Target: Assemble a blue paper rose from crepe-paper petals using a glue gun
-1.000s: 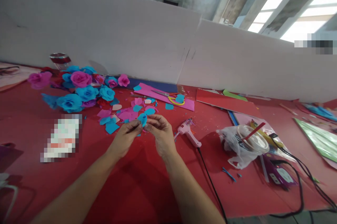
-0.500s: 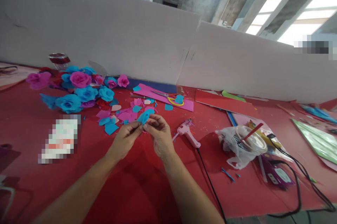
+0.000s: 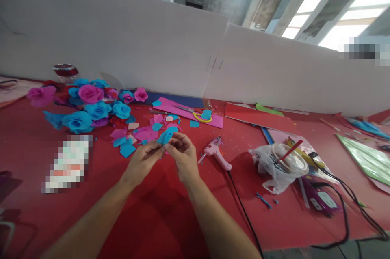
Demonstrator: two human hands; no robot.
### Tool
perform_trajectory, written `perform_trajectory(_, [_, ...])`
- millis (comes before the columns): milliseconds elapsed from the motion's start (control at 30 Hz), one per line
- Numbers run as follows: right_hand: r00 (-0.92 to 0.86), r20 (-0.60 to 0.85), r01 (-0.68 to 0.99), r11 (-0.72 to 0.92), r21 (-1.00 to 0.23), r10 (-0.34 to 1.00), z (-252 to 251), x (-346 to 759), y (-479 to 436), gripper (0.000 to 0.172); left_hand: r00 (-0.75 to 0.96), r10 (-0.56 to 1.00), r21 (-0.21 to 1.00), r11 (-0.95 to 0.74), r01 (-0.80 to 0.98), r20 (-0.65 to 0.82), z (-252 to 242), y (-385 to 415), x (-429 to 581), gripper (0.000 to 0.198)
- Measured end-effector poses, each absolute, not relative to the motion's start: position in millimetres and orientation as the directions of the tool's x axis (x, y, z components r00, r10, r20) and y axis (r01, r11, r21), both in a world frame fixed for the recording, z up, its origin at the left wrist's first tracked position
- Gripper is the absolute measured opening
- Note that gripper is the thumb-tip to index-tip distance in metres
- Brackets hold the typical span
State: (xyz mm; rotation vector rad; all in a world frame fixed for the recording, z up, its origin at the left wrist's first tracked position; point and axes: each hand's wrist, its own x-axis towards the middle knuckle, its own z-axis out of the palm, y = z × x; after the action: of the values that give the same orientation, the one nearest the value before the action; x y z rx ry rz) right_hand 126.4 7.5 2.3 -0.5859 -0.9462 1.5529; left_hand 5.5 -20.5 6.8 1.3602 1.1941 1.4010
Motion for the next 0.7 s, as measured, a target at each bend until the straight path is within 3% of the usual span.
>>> perform_trajectory(67, [-0.19, 0.143, -0.579, 0.007, -0.815, 0.971, 1.0, 126.4, 8.6, 0.027, -0.091, 0.981, 0.982, -0.177, -0.066, 0.171, 7.7, -21.3, 5.0, 0.012])
perform_trajectory(133, [-0.174, 0.146, -0.591, 0.015, -0.807, 0.974, -0.2, 126.2, 9.5, 0.028, -0.153, 0.976, 0.965, -0.18, -0.192, 0.152, 8.1, -21.4, 5.1, 0.019])
perform_trajectory(333, [-0.208, 0.126, -0.569, -0.016, -0.822, 0.97, 2.2, 125.6, 8.0, 0.029, -0.208, 0.978, 0.817, -0.127, -0.563, 0.008, 4.6, -15.2, 4.6, 0.012])
perform_trajectory(500, [-0.233, 0.122, -0.552, -0.028, -0.833, 0.965, 2.3, 126.0, 7.2, 0.031, -0.183, 0.978, 0.782, -0.038, -0.622, -0.098, 4.2, -13.0, 4.1, 0.018])
perform_trajectory(700, [-0.243, 0.107, -0.545, -0.044, -0.837, 0.964, -0.1, 126.3, 7.0, 0.033, -0.146, 0.985, 0.801, -0.013, -0.599, -0.094, 5.8, -15.9, 4.6, 0.02])
